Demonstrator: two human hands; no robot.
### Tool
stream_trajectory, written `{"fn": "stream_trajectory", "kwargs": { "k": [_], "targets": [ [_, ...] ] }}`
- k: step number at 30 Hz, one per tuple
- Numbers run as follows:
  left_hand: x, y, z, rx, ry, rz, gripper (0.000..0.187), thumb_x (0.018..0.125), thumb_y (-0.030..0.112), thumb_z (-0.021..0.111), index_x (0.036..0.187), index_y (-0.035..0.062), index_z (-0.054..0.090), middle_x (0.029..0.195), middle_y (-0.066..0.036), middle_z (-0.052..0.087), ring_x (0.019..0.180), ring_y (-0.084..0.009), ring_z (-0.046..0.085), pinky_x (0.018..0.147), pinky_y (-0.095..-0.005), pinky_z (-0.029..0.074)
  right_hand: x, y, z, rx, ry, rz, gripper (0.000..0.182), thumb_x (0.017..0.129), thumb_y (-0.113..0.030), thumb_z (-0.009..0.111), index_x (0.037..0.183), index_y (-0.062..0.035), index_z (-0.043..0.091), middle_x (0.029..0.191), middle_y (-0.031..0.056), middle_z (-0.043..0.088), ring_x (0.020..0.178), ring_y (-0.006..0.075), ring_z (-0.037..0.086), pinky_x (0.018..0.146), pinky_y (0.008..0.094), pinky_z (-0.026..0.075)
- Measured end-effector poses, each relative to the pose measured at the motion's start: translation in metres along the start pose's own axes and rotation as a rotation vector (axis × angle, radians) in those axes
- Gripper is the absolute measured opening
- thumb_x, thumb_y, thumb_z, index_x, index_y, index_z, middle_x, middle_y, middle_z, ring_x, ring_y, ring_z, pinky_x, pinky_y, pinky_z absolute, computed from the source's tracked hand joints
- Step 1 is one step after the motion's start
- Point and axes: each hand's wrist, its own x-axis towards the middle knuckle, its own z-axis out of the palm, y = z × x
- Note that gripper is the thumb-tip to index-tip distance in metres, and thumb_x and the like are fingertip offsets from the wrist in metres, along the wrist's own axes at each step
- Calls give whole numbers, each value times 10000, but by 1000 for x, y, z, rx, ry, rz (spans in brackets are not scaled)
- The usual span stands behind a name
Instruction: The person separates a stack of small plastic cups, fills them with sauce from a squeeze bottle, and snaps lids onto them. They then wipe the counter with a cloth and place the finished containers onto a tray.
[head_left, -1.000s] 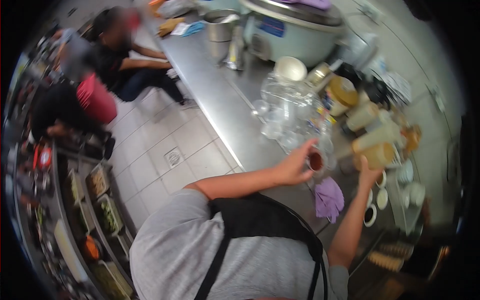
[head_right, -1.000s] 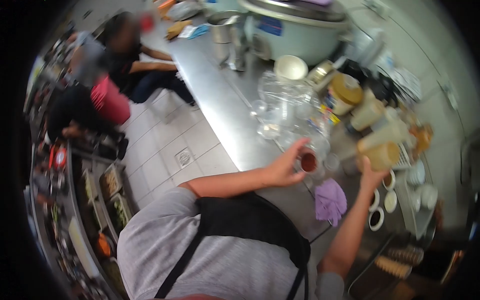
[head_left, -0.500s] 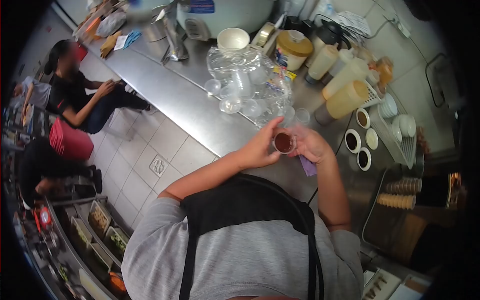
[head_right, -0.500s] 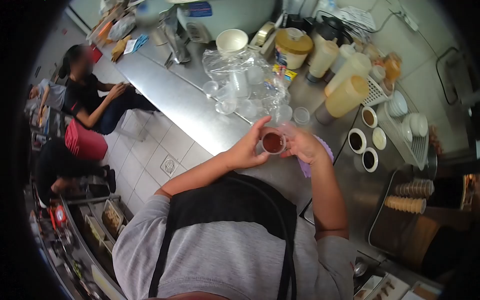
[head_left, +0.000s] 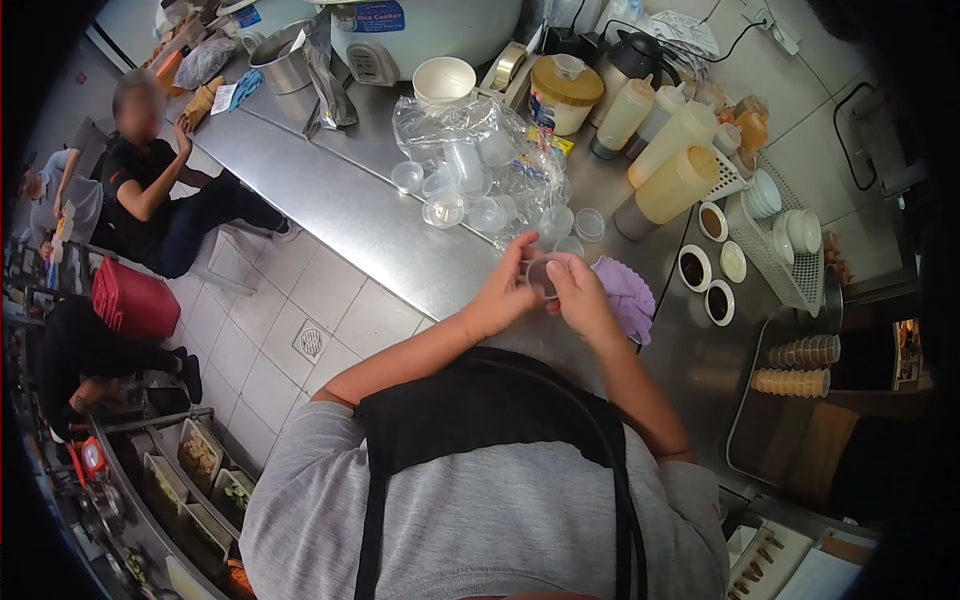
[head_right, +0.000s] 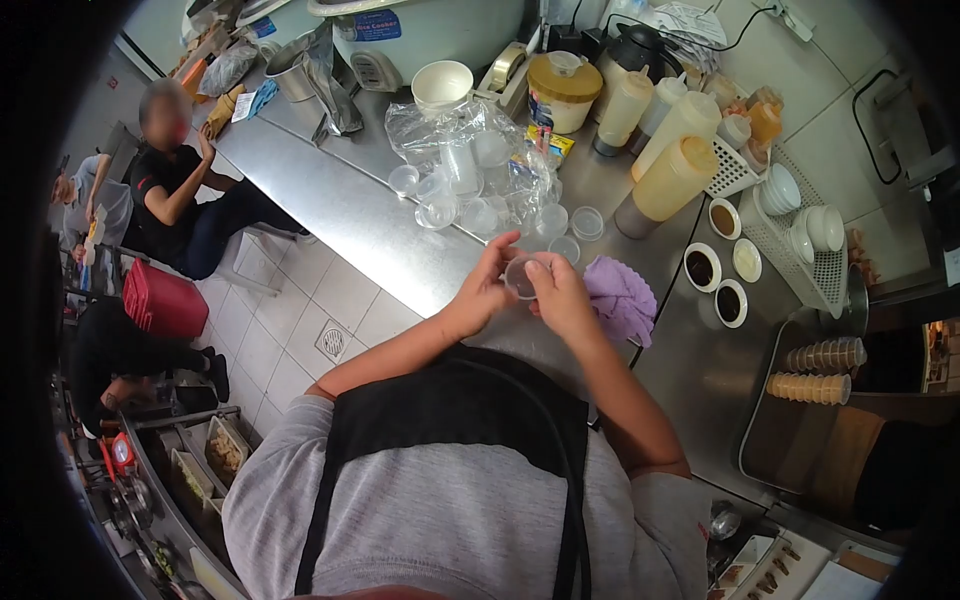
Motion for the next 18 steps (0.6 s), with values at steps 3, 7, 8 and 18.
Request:
{"fn": "stream_trajectory", "kwargs": {
  "k": [3, 7, 8, 18],
  "targets": [
    [9, -14, -3, -31, 181, -417, 569, 886, 480, 240, 941, -8, 529, 723, -86, 532, 599, -126, 484, 505, -253, 385, 7, 22, 25, -246, 281, -356, 265, 819, -208, 508, 972, 2, 452, 801, 217, 558, 760, 346, 561, 657, 393, 432],
    [8, -18, -12, 350, 194, -384, 632, 896, 447, 203, 681, -55, 521, 642, -248, 517, 671, -393, 514, 650, -428, 383, 12, 39, 41, -170, 249, -354, 261, 826, -214, 498, 957, 1, 431, 837, 232, 552, 783, 379, 548, 671, 401, 428],
    [8, -20, -15, 395, 177, -391, 623, 896, 441, 204, 697, -52, 528, 664, -253, 525, 692, -403, 513, 658, -432, 383, 13, 41, 43, -152, 229, -309, 278, 838, -245, 476, 954, 6, 442, 848, 237, 553, 793, 384, 546, 680, 404, 427],
    [2, -8, -15, 487, 62, -352, 540, 904, 398, 262, 799, -49, 547, 705, -235, 557, 691, -363, 539, 651, -401, 396, 19, 47, 36, -246, 128, -354, 470, 869, -439, 354, 952, -34, 578, 704, 109, 561, 624, 187, 546, 557, 318, 445]
  ]
}}
